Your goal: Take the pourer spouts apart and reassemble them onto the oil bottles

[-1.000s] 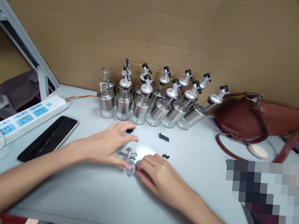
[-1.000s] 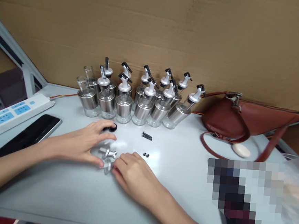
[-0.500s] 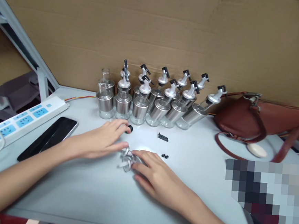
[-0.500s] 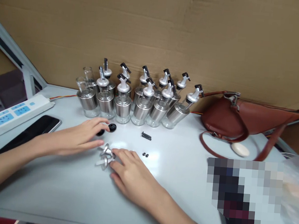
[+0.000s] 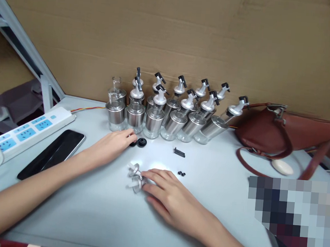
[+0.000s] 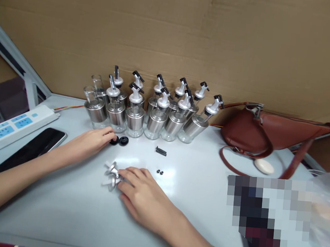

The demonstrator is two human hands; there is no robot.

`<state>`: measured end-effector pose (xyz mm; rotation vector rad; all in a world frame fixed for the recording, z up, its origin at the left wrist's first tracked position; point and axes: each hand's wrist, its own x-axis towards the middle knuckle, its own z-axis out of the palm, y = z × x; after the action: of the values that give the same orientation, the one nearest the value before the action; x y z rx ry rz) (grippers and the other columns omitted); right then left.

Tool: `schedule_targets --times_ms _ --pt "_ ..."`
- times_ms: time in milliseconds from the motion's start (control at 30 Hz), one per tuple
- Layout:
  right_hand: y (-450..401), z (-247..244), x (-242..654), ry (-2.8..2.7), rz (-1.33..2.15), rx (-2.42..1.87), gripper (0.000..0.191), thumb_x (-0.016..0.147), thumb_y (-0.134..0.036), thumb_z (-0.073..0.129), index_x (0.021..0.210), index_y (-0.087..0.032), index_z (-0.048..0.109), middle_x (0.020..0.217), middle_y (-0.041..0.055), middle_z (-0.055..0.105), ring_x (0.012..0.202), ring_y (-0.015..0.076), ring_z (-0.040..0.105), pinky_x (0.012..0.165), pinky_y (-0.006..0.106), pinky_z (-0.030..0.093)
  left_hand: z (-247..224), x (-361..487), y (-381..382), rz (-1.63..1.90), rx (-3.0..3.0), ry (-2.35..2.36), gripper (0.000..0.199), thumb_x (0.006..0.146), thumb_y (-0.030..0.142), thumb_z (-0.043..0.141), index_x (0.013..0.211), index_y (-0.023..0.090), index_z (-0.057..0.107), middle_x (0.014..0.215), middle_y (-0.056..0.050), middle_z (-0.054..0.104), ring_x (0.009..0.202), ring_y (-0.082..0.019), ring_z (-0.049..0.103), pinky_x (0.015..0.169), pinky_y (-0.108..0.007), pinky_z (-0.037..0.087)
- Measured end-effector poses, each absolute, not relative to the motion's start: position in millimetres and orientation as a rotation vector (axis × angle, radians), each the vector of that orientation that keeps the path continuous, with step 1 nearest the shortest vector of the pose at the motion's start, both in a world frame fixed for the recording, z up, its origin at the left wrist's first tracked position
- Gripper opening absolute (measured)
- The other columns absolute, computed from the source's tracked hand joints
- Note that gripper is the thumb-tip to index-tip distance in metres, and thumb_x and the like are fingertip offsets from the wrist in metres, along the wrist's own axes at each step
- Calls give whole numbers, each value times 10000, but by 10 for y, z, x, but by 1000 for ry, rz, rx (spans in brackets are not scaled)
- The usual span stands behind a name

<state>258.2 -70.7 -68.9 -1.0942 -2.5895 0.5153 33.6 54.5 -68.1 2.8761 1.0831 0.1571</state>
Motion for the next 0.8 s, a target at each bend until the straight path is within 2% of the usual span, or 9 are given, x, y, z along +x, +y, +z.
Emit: schedule_targets --times_ms 167,267,367,400,467,567,700,800 --pt "-703 -678 2602 -2517 495 -987 212 925 -128 492 1089 -168 619 1244 116 623 1164 242 552 944 410 486 -677 340 574 183 2861 1102 247 942 98 339 1041 173 554 1032 -80 615 832 -208 639 705 -310 491" --pt "-645 -655 2687 -2366 323 -978 238 901 -101 494 1099 -191 591 1217 127 625 1153 247 554 946 444 474 -559 397 454 210 2858 1086 219 981 267 400 1106 153 539 1158 -122 590 987 -256 615 834 -373 485" --pt "-513 -632 2907 -1955 30 -1181 263 884 -138 549 1129 -233 546 1243 134 582 1183 268 531 968 502 446 -429 468 236 114 2791 871 359 939 445 506 1143 151 526 1234 -134 557 1059 -272 582 894 -385 462" --pt "-454 -628 3015 -1766 -35 -1251 301 867 -173 589 1153 -240 522 1256 135 565 1201 276 521 983 519 433 -399 487 163 44 2763 813 426 899 503 555 1138 151 530 1229 -134 557 1048 -278 581 885 -385 462" --pt "-320 -630 3272 -1406 -78 -1345 515 806 -274 688 1250 -235 430 1353 162 482 1281 303 458 1010 551 407 -372 514 46 -102 2729 766 492 821 562 638 1085 155 553 1186 -125 572 1011 -283 582 854 -379 459" --pt "-91 -664 3669 -1204 49 -1470 844 693 -392 772 1346 -193 275 1469 236 363 1382 334 353 1083 571 325 -389 530 -36 -236 2765 763 380 811 487 688 986 167 582 1094 -98 601 975 -273 581 815 -358 444" --pt "227 -738 3966 -1217 254 -1515 786 709 -497 685 1324 -252 261 1431 171 458 1377 299 389 1091 572 332 -407 518 -63 -299 2876 772 184 866 284 641 996 165 590 1065 -93 616 968 -260 585 808 -357 426" --pt "378 -758 3973 -1228 207 -1515 719 706 -514 649 1277 -224 322 1294 165 576 1273 300 512 1024 546 421 -374 501 -96 -335 2874 791 214 853 256 641 1031 148 587 1122 -119 605 981 -274 591 825 -375 437"
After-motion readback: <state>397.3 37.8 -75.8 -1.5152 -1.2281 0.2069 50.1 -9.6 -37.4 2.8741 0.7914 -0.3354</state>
